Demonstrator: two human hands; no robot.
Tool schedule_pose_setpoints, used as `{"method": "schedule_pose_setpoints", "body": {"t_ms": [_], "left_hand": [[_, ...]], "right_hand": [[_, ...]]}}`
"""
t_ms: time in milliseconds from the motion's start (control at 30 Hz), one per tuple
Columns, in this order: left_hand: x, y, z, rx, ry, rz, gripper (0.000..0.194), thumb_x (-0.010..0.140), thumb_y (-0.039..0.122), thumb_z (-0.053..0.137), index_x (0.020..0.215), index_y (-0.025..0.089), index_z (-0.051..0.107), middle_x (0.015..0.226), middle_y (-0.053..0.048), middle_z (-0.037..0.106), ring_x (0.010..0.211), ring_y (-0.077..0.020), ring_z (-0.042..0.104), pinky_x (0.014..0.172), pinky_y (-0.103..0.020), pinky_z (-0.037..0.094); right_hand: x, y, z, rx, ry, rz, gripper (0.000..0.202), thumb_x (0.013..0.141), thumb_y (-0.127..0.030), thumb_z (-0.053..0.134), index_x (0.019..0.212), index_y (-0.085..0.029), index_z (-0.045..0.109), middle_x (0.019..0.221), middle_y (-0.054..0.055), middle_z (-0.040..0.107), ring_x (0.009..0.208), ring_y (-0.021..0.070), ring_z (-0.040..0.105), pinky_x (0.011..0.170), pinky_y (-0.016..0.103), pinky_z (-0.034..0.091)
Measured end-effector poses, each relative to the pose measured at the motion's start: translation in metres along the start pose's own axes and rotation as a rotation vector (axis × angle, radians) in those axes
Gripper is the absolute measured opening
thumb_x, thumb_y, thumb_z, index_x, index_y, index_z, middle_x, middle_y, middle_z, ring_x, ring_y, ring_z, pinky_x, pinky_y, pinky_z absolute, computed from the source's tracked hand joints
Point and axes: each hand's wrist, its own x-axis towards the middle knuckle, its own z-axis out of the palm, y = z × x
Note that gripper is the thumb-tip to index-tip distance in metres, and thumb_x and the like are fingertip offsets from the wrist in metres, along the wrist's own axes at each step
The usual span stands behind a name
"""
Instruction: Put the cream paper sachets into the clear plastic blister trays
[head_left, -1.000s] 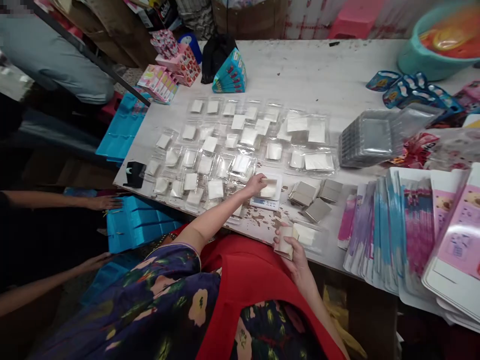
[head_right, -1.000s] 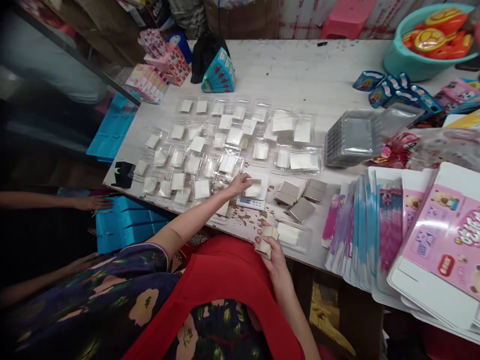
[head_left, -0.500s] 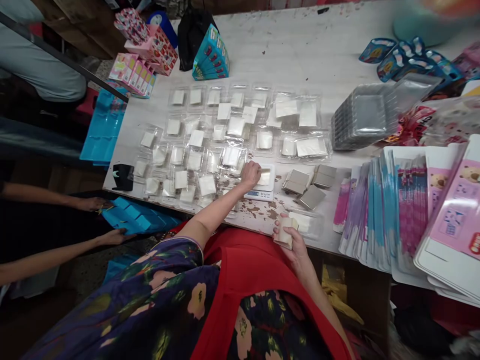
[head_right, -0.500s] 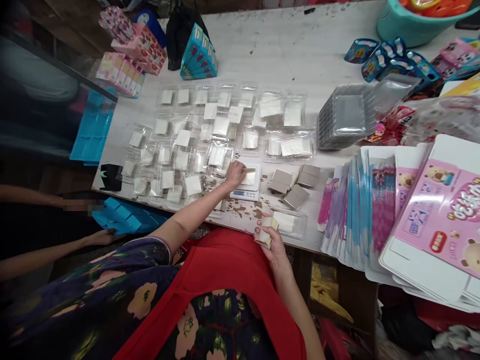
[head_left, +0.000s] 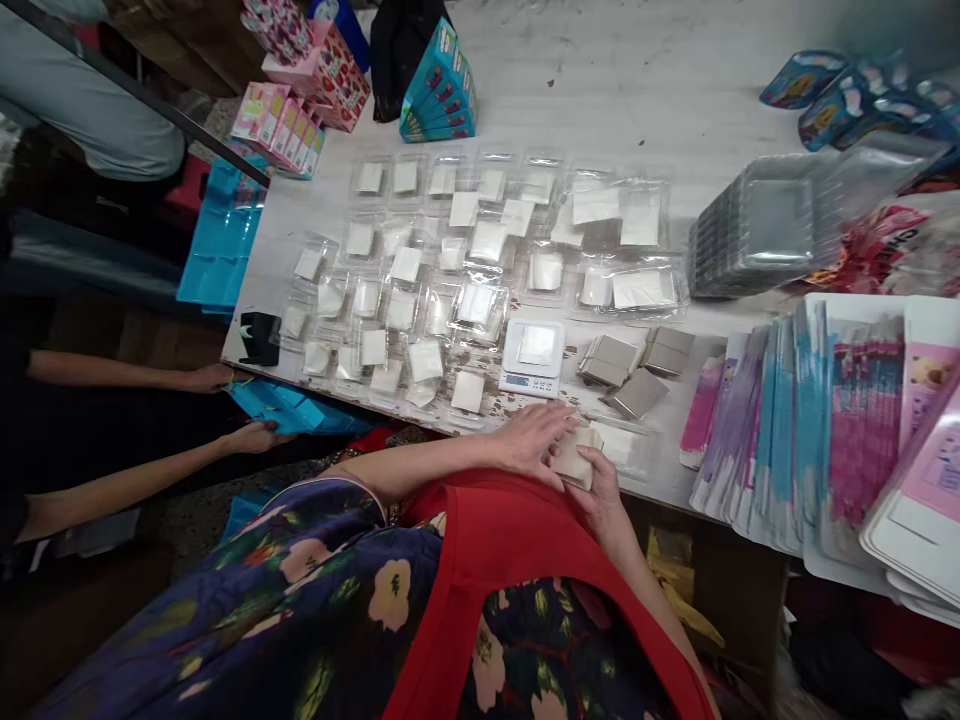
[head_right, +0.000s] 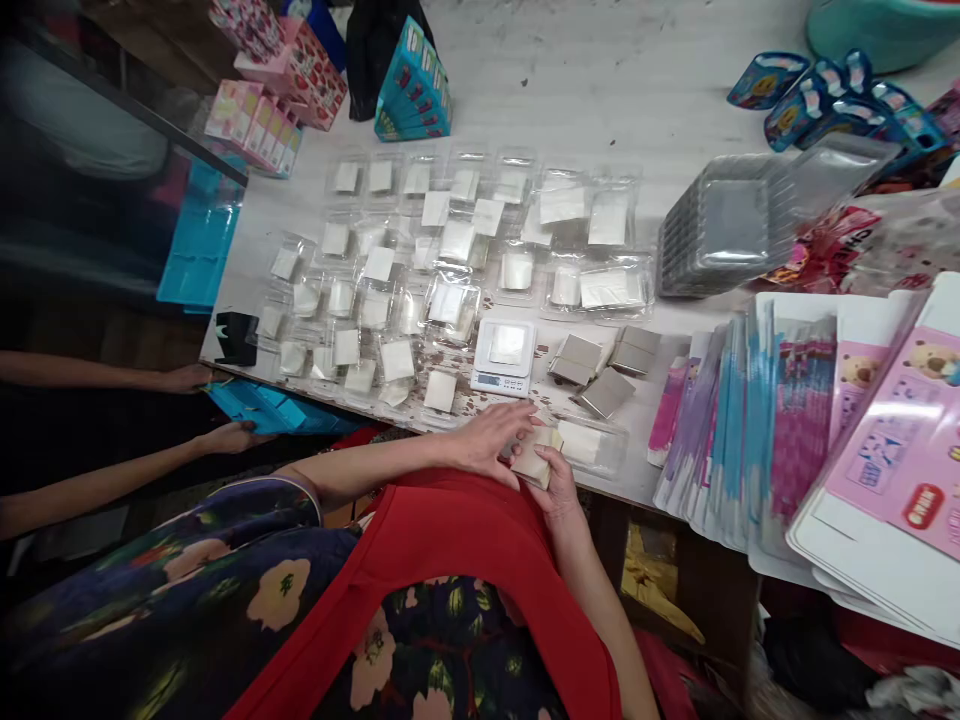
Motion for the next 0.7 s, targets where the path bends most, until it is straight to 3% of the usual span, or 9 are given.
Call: {"method": "schedule_pose_setpoints", "body": {"t_ms": [67, 133, 233, 500, 600, 700], "left_hand": [[-0.005, 0.010, 0.018, 0.035, -0.033, 0.035, 0.080, 0.065, 0.063, 0.069, 0.126, 0.017, 0.046, 0.151, -0.021, 0.028, 0.142, -0.0369, 0.018, 0.112, -0.059, 0.015], [-0.005, 0.012, 0.030, 0.067, -0.009, 0.021, 0.077, 0.067, 0.064, 0.066, 0.123, 0.015, 0.047, 0.147, -0.023, 0.033, 0.143, -0.0371, 0.015, 0.112, -0.060, 0.009], [-0.004, 0.009, 0.036, 0.098, 0.024, 0.026, 0.072, 0.071, 0.063, 0.064, 0.122, 0.015, 0.047, 0.138, -0.022, 0.045, 0.141, -0.0353, 0.022, 0.113, -0.060, 0.006], [-0.003, 0.012, 0.025, 0.137, 0.011, 0.113, 0.071, 0.076, 0.051, 0.062, 0.133, 0.015, 0.039, 0.136, -0.019, 0.047, 0.130, -0.0321, 0.038, 0.112, -0.057, 0.013], [-0.003, 0.015, 0.017, 0.170, -0.007, 0.141, 0.074, 0.077, 0.051, 0.060, 0.137, 0.014, 0.036, 0.139, -0.019, 0.043, 0.130, -0.0338, 0.037, 0.110, -0.057, 0.015], [-0.004, 0.018, 0.005, 0.234, -0.028, 0.156, 0.084, 0.078, 0.052, 0.057, 0.146, 0.016, 0.023, 0.142, -0.020, 0.037, 0.130, -0.0363, 0.035, 0.105, -0.057, 0.021]], "right_hand": [[0.003, 0.005, -0.003, -0.061, 0.037, -0.025, 0.033, 0.055, -0.032, 0.072, 0.084, -0.026, 0.059, 0.070, -0.001, 0.062, 0.063, 0.0221, 0.061, 0.066, 0.039, 0.055], [0.005, 0.009, -0.006, -0.112, 0.063, -0.071, 0.033, 0.055, -0.037, 0.072, 0.083, -0.026, 0.059, 0.069, 0.000, 0.062, 0.065, 0.0245, 0.062, 0.066, 0.042, 0.055], [0.004, 0.013, -0.007, -0.154, 0.065, -0.094, 0.036, 0.057, -0.043, 0.070, 0.088, -0.026, 0.061, 0.072, 0.003, 0.064, 0.068, 0.0263, 0.063, 0.067, 0.044, 0.056], [0.004, 0.014, -0.001, -0.140, 0.002, -0.082, 0.049, 0.057, -0.040, 0.066, 0.104, -0.029, 0.060, 0.094, 0.003, 0.067, 0.081, 0.0252, 0.064, 0.071, 0.043, 0.056], [0.005, 0.013, -0.001, -0.193, 0.081, -0.111, 0.049, 0.056, -0.042, 0.068, 0.102, -0.029, 0.062, 0.093, 0.002, 0.068, 0.076, 0.0243, 0.065, 0.066, 0.041, 0.056], [0.007, 0.011, 0.001, -0.237, 0.027, -0.124, 0.049, 0.055, -0.040, 0.071, 0.102, -0.029, 0.063, 0.089, 0.002, 0.069, 0.069, 0.0240, 0.064, 0.060, 0.040, 0.055]]}}
